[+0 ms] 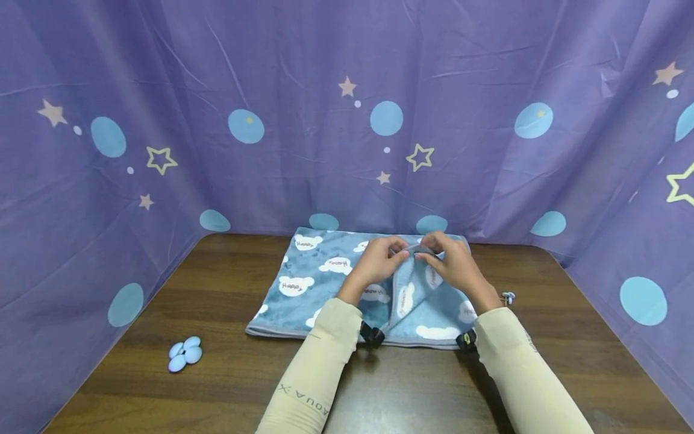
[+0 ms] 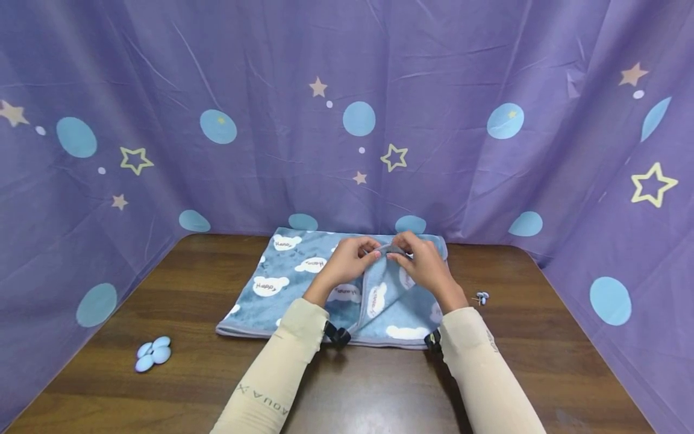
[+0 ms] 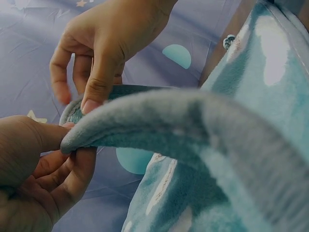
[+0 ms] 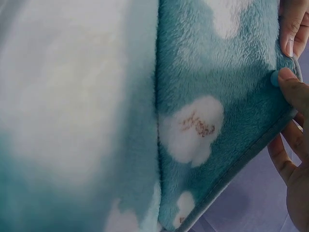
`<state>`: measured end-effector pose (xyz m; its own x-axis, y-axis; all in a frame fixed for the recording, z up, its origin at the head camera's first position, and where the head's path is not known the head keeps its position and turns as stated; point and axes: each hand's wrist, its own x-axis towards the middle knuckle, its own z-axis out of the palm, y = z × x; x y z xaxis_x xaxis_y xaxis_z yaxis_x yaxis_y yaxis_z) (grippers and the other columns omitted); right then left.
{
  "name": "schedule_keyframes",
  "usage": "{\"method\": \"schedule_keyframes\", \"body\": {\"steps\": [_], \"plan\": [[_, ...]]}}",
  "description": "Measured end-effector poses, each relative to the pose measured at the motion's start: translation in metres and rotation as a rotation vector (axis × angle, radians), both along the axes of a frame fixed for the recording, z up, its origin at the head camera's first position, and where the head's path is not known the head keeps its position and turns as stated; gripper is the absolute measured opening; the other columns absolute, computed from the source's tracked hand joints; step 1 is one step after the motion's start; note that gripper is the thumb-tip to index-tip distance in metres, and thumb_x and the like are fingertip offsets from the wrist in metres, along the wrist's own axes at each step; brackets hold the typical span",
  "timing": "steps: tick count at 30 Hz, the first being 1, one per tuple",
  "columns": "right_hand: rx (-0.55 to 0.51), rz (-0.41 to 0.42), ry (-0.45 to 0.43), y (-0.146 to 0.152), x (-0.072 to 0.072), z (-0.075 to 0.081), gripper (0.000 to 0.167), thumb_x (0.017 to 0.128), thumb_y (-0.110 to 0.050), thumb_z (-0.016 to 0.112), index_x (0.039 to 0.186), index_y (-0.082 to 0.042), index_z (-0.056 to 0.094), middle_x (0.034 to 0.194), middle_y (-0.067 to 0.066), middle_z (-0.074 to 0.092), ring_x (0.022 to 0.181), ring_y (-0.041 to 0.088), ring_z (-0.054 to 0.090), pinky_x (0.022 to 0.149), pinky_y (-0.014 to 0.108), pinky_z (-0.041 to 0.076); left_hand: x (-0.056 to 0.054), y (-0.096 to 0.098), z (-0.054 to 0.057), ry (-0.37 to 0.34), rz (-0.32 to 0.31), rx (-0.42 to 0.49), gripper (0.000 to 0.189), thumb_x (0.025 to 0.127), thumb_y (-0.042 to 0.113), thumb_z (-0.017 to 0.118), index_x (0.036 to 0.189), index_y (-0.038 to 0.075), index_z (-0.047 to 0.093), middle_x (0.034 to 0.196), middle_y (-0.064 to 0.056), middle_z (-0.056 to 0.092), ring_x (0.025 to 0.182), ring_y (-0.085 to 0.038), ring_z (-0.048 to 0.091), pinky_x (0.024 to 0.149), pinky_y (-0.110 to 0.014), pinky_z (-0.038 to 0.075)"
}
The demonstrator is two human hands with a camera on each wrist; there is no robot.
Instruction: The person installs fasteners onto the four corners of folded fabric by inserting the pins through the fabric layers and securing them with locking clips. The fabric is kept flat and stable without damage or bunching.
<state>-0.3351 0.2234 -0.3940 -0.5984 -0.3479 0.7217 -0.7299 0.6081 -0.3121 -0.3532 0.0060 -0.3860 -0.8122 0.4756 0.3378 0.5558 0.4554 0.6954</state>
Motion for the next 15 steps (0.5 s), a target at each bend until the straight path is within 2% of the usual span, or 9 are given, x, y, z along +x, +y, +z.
{"method": "schedule_keyframes", "body": {"steps": [3,5,10,15], "plan": [[-0.012,0.013,-0.004,-0.0022,-0.0001,0.0003,0.041,0.084,-0.001,0.083,0.122,0.001,0.066,0.089,0.009,0.077,0.078,0.025,0.074,0.070,0.044,0.060,0.0005,-0.0006,-0.0012,-0.009,0.001,0.000,0.020,0.104,0.023,0.063,0.118,0.012,0.072,0.105,-0.001,0.072,0.079,-0.010,0.065,0.067,-0.027,0.054],[-0.014,0.018,0.003,-0.0036,-0.0008,-0.0003,0.042,0.085,-0.001,0.082,0.124,0.002,0.067,0.090,0.010,0.077,0.078,0.026,0.075,0.070,0.044,0.060,0.0007,-0.0010,-0.0016,-0.013,0.006,-0.002,0.020,0.104,0.023,0.063,0.118,0.012,0.072,0.104,-0.001,0.072,0.079,-0.010,0.065,0.068,-0.027,0.054],[-0.016,0.016,0.039,-0.0051,-0.0027,-0.0033,0.029,0.087,0.000,0.079,0.115,0.002,0.074,0.097,0.014,0.076,0.083,0.026,0.073,0.073,0.042,0.060,0.0015,-0.0013,-0.0013,-0.015,0.019,-0.007,0.021,0.104,0.023,0.063,0.118,0.012,0.072,0.105,-0.002,0.072,0.080,-0.011,0.065,0.069,-0.028,0.055],[-0.024,0.015,0.043,-0.0046,-0.0031,-0.0045,0.024,0.087,0.001,0.078,0.111,0.001,0.076,0.103,0.014,0.076,0.085,0.026,0.072,0.074,0.041,0.060,0.0025,0.0012,-0.0004,-0.003,0.008,-0.003,0.021,0.104,0.023,0.063,0.119,0.011,0.072,0.105,-0.002,0.073,0.081,-0.011,0.066,0.070,-0.027,0.055]]}}
